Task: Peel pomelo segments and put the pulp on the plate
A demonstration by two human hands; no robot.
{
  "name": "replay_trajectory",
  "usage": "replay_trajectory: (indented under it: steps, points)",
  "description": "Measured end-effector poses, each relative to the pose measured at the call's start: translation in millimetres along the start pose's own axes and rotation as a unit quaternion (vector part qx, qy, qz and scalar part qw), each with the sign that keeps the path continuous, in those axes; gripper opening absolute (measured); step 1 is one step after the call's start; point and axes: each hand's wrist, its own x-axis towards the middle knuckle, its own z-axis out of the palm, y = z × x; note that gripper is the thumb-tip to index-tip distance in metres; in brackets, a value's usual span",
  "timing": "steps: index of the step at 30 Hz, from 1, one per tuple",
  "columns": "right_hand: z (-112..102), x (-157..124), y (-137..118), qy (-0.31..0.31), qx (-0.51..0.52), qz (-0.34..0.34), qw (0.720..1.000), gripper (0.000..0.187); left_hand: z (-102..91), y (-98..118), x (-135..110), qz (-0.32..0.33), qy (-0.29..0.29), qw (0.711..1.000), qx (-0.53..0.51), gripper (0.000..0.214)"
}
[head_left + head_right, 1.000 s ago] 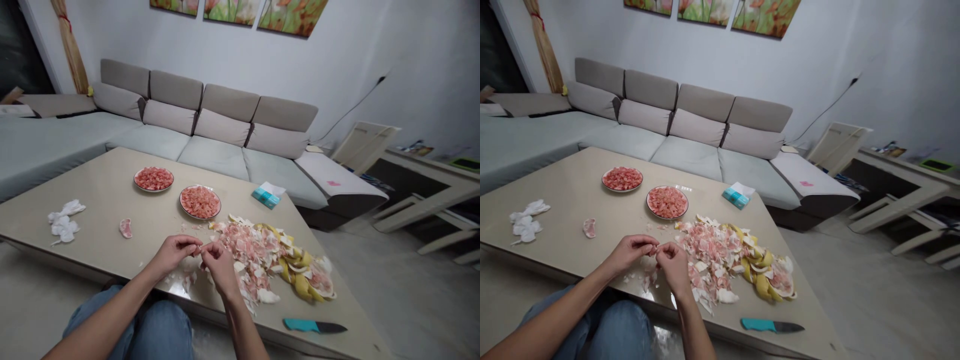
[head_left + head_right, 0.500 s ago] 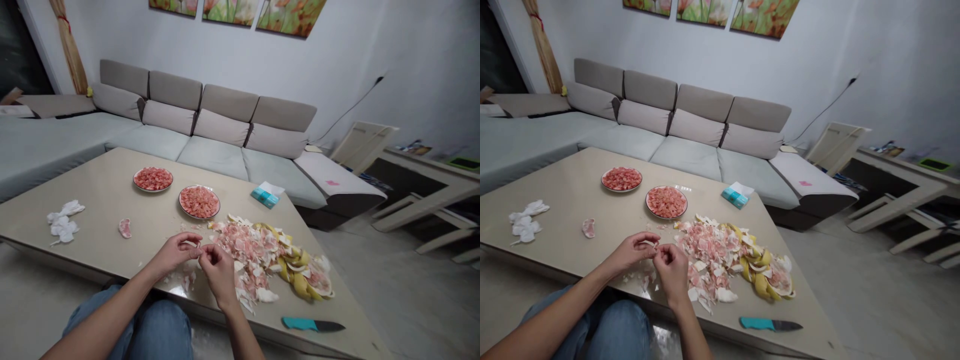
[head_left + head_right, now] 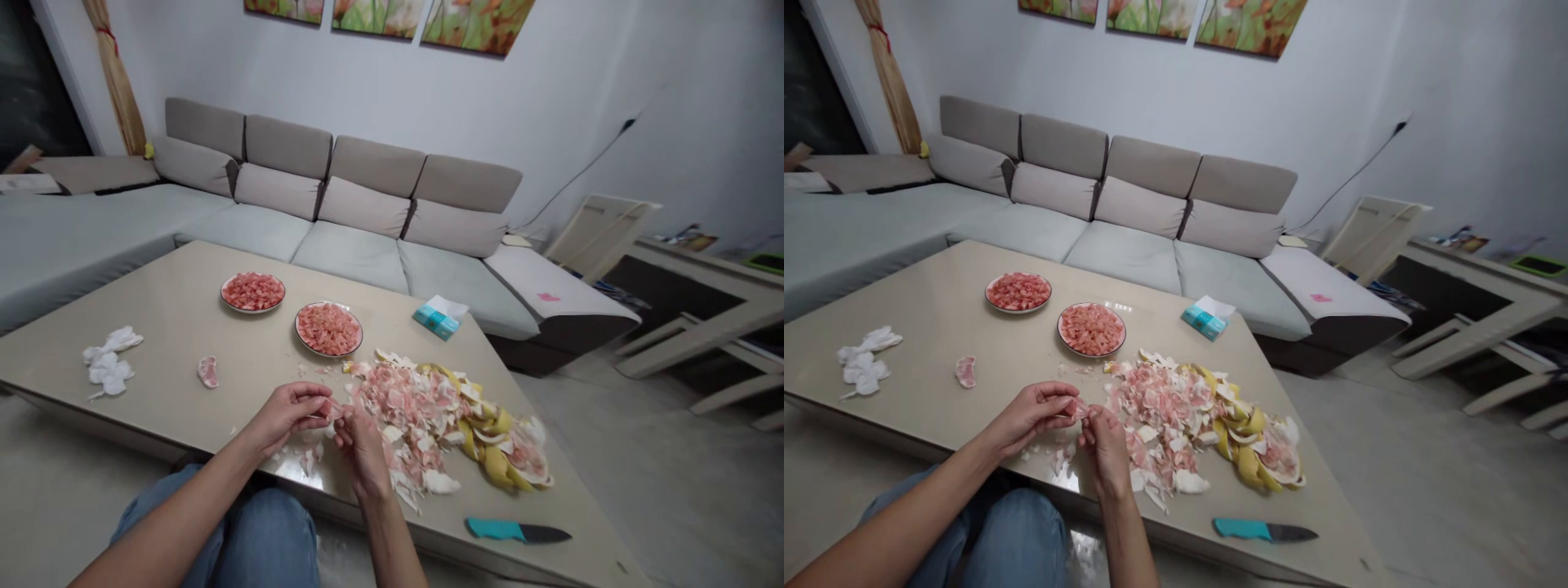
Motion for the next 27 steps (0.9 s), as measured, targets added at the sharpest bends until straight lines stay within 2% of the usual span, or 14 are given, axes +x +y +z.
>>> replay_trajectory:
  steps: [6, 10, 14, 18, 22, 27]
  points:
    - [0, -4, -5, -0.02, -0.038, -0.007, 0.999, 0.028, -0.2, -1, 3, 0.014, 0.026, 0.999, -0.011, 0.029]
    - [4, -3, -6, -0.008, -0.085, -0.04, 0.996, 0.038, 1.2, -1, 3, 0.026, 0.036, 0.999, -0.008, 0.029]
    - [7, -1, -6, 0.011, -0.122, -0.082, 0.989, 0.021, 0.9, -2, 3, 0.026, 0.033, 0.999, -0.002, 0.03]
    - [8, -3, -9, 0.026, -0.133, -0.099, 0.986, 0.019, 0.1, -5, 6, 0.021, 0.025, 0.999, 0.003, 0.03]
    - [7, -6, -12, 0.023, -0.115, -0.084, 0.99, 0.023, -2.9, -7, 7, 0.007, 0.016, 1.0, -0.001, 0.03]
    - [4, -5, -11, -0.018, -0.055, -0.025, 0.998, 0.031, -6.2, -7, 5, -0.037, -0.006, 0.999, -0.025, 0.032]
